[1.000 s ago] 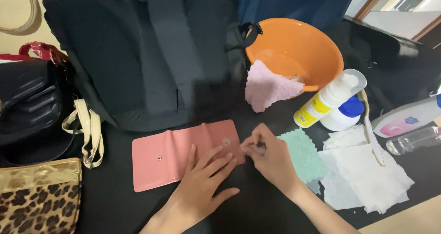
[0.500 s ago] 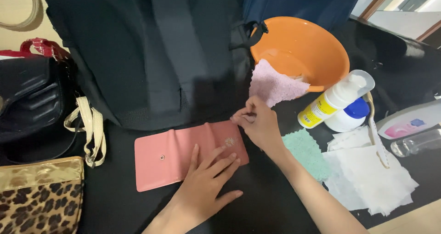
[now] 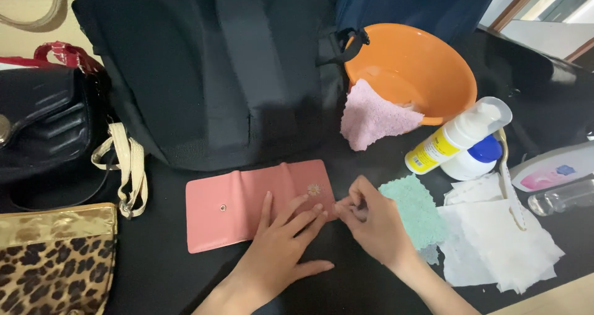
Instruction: Cleaning a pink leather wallet using a cloth and cleaning solution, including wiping the exterior and interior compartments.
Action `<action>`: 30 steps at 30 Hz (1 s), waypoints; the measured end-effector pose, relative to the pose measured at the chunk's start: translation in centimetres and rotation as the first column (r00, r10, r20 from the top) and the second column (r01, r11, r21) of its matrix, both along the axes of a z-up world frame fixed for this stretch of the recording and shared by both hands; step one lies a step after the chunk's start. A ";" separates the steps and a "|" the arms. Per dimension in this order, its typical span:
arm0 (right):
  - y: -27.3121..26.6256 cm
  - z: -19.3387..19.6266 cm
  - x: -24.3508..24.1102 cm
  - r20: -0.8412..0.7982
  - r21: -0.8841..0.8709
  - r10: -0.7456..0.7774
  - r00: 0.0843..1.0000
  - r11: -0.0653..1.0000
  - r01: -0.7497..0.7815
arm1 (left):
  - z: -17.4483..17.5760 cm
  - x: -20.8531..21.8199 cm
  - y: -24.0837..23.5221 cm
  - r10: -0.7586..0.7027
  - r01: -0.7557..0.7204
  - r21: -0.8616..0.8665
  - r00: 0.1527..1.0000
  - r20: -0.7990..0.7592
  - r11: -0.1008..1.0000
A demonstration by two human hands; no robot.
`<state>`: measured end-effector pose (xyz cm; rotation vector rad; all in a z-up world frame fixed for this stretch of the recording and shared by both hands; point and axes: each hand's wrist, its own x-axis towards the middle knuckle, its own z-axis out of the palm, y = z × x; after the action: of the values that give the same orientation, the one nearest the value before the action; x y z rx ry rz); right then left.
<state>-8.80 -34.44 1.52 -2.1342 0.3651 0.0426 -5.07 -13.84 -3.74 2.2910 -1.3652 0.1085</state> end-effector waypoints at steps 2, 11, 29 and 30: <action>0.0 0.0 0.0 0.010 -0.014 0.001 1.000 1.000 -0.001 | -0.3 -0.3 0.0 0.015 -0.012 -0.054 0.999 0.052 0.998; 1.1 0.7 4.9 0.126 -0.157 -0.022 0.992 0.987 0.041 | 1.0 0.3 0.3 -0.046 0.050 0.023 0.987 -0.151 0.998; -2.2 0.2 -0.9 0.042 -0.186 0.112 0.993 0.977 -0.103 | -0.9 -2.6 0.9 -0.389 0.389 -0.018 0.919 -0.058 0.921; -2.3 0.8 -1.8 -0.062 -0.159 0.081 0.995 0.983 -0.090 | -1.6 -2.9 0.9 -0.425 0.428 -0.006 0.898 0.113 0.904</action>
<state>-10.58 -36.72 2.30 -2.3126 0.3187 0.1255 -8.01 -12.96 -5.37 1.9292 -1.8763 0.1113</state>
